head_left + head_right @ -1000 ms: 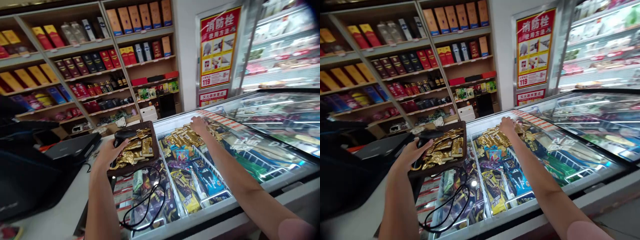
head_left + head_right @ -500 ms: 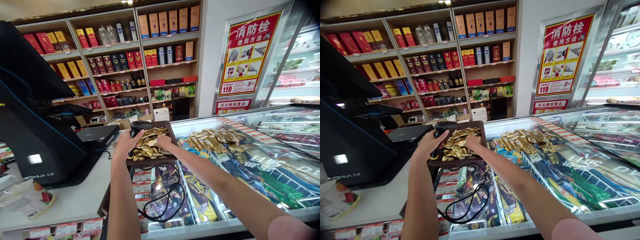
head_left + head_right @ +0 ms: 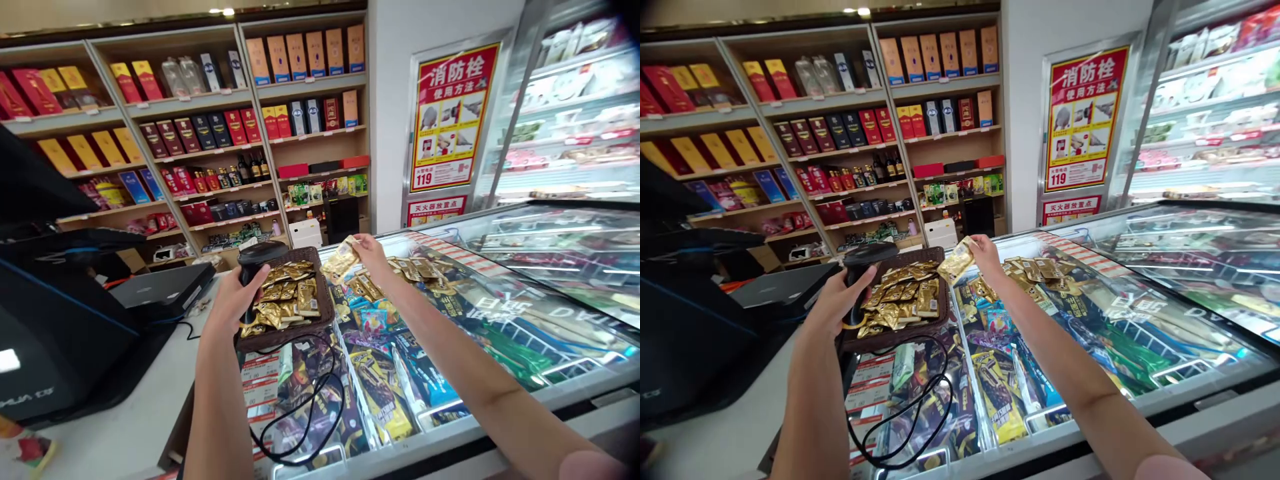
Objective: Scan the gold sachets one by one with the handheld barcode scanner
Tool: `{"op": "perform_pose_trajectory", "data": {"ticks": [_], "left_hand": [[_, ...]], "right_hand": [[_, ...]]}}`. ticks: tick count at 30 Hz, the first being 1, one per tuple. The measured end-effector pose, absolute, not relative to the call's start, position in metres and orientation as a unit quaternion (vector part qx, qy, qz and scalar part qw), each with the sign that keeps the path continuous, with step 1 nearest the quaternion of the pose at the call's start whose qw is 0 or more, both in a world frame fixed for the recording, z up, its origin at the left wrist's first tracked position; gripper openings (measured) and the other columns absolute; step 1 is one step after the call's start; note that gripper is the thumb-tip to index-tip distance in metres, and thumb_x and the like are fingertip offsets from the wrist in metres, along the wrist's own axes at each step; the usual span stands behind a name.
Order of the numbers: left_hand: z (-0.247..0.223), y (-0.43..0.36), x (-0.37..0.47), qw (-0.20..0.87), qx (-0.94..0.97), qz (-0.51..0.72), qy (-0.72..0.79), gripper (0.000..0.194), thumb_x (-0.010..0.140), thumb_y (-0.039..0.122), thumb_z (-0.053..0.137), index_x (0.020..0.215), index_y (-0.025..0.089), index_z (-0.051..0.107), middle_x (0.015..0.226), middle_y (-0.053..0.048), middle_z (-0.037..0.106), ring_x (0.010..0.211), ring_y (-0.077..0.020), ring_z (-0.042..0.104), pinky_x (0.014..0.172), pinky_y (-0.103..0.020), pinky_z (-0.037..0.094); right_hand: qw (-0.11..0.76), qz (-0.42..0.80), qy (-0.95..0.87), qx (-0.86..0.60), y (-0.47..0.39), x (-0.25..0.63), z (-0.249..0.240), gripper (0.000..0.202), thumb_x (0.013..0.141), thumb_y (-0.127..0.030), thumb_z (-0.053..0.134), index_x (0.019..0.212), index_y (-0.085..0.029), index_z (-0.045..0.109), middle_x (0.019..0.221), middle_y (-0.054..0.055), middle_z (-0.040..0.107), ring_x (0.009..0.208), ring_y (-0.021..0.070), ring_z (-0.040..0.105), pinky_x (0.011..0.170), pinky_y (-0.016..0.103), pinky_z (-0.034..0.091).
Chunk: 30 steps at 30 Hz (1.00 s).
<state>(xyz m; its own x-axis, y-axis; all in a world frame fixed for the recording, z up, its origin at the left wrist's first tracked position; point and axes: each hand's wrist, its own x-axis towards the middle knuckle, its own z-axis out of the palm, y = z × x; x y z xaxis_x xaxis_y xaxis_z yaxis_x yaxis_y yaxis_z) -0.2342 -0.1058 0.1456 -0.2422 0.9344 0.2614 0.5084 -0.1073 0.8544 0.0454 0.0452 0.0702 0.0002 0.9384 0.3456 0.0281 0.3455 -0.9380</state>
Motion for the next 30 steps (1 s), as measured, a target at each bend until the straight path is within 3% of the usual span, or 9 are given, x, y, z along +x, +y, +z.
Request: {"op": "perform_pose_trajectory", "data": {"ticks": [3, 9, 13, 19, 30], "left_hand": [[0.142, -0.102, -0.217, 0.295, 0.604, 0.417, 0.612, 0.05, 0.07, 0.067, 0.068, 0.084, 0.021, 0.057, 0.059, 0.003, 0.058, 0.053, -0.0135, 0.051, 0.051, -0.023, 0.036], [0.13, -0.092, -0.173, 0.37, 0.681, 0.262, 0.575, 0.048, 0.072, 0.061, 0.07, 0.091, 0.019, 0.059, 0.06, 0.004, 0.052, 0.055, -0.0121, 0.049, 0.052, -0.023, 0.038], [0.125, -0.089, -0.152, 0.374, 0.711, 0.212, 0.556, 0.046, 0.073, 0.061, 0.069, 0.09, 0.02, 0.059, 0.066, 0.004, 0.053, 0.057, -0.0121, 0.051, 0.054, -0.023, 0.039], [0.122, -0.091, -0.136, 0.339, 0.71, 0.249, 0.565, 0.046, 0.07, 0.063, 0.069, 0.084, 0.021, 0.057, 0.06, 0.005, 0.051, 0.054, -0.0135, 0.05, 0.052, -0.024, 0.038], [0.123, -0.09, -0.138, 0.337, 0.714, 0.248, 0.562, 0.046, 0.07, 0.06, 0.07, 0.088, 0.019, 0.059, 0.063, 0.004, 0.054, 0.054, -0.0128, 0.049, 0.052, -0.024, 0.039]], "right_hand": [[0.64, 0.346, -0.542, -0.42, 0.046, 0.083, 0.071, 0.025, 0.083, -0.031, 0.06, 0.105, -0.021, 0.056, 0.093, 0.004, 0.066, 0.077, 0.016, 0.062, 0.058, 0.023, 0.049], [0.541, 0.483, -0.558, -0.402, 0.049, 0.128, 0.065, 0.034, 0.066, -0.02, 0.08, 0.091, -0.018, 0.058, 0.075, 0.002, 0.067, 0.065, 0.0146, 0.064, 0.056, 0.022, 0.049], [0.469, 0.527, -0.608, -0.364, 0.048, 0.143, 0.067, 0.036, 0.059, -0.019, 0.085, 0.084, -0.018, 0.059, 0.072, 0.0, 0.069, 0.069, 0.016, 0.067, 0.062, 0.023, 0.052], [0.395, 0.505, -0.689, -0.336, 0.05, 0.144, 0.067, 0.034, 0.061, -0.023, 0.083, 0.087, -0.02, 0.062, 0.076, -0.001, 0.071, 0.07, 0.016, 0.067, 0.06, 0.021, 0.049], [0.404, 0.487, -0.689, -0.352, 0.046, 0.141, 0.07, 0.031, 0.062, -0.024, 0.081, 0.086, -0.019, 0.063, 0.079, -0.001, 0.068, 0.069, 0.0144, 0.064, 0.058, 0.02, 0.046]]}}
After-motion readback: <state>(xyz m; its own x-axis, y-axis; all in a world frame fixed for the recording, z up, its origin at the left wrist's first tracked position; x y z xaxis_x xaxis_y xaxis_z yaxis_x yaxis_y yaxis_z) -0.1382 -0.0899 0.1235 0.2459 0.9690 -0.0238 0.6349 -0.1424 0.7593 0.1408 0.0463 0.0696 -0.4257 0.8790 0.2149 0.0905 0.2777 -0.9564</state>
